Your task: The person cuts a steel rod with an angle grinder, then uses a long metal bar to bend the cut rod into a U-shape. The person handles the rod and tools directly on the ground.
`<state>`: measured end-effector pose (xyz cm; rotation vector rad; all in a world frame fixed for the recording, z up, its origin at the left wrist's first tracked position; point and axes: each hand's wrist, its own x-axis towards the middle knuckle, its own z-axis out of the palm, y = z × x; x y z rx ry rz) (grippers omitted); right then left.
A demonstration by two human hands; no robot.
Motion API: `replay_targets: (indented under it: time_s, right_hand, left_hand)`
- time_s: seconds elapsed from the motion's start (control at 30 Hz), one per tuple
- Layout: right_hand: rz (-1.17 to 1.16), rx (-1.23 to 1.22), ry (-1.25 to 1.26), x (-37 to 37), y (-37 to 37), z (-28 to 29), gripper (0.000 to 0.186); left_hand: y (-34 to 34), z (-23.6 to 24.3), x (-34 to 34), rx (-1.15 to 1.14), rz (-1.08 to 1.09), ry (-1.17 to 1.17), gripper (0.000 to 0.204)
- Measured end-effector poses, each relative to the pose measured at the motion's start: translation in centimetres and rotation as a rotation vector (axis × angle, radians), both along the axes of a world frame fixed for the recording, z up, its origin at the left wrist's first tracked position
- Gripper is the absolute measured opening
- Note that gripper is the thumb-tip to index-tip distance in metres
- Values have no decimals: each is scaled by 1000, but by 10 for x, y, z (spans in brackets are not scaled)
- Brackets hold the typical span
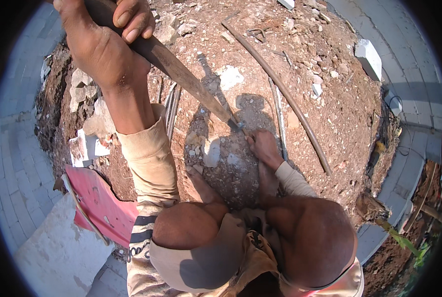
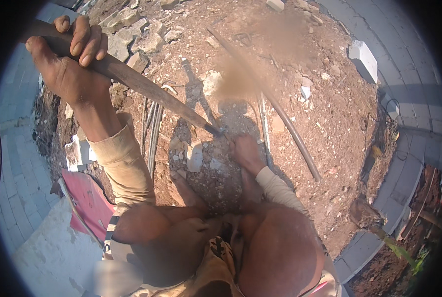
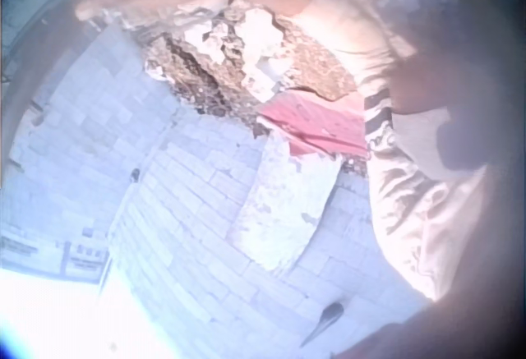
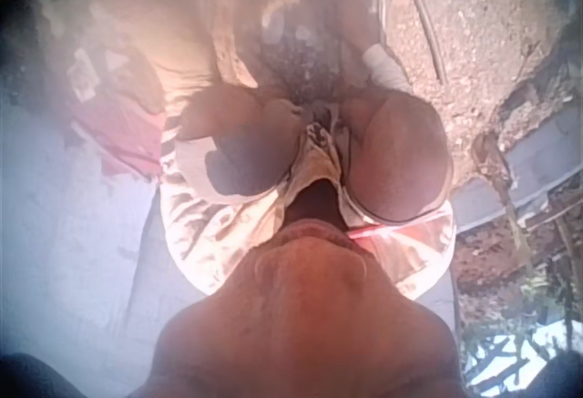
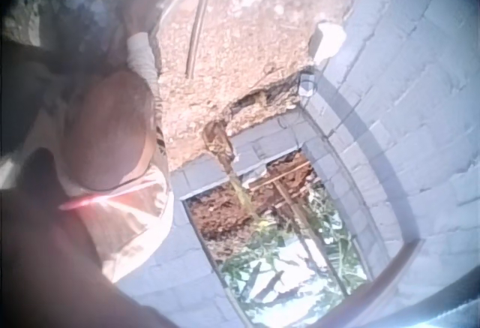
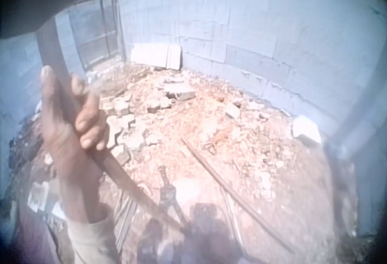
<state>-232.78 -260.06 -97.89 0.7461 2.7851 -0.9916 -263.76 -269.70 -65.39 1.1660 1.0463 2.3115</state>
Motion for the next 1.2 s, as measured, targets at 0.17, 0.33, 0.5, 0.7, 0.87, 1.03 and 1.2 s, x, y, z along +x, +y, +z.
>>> replay_targets:
  time_s: [0.17, 0.33, 0.5, 0.7, 0.87, 1.03, 1.2]
  right_hand:
    - [53, 2, -26, -6, 13, 10, 24]
    - [-166, 189, 222, -23, 88, 18, 34]
    - [-174, 372, -15, -55, 183, 4, 44]
    - [-76, 284, -141, -69, 193, -15, 47]
    - [-225, 51, -25, -88, 193, 21, 47]
    - [-362, -157, 141, -147, 195, 85, 52]
    - [-187, -774, 436, -255, 172, 117, 38]
  left_hand:
    - [12, -9, -22, -74, 79, -1, 49]
    - [17, -24, -55, -101, -24, -101, 44]
    - [29, -26, -65, -91, -78, -112, 37]
    - [57, -41, -58, 37, 319, -139, 46]
    - [12, -22, -51, -59, -80, -77, 39]
    - [-30, -17, -44, -53, -118, -94, 41]
    - [-30, -25, -46, -13, -136, -81, 44]
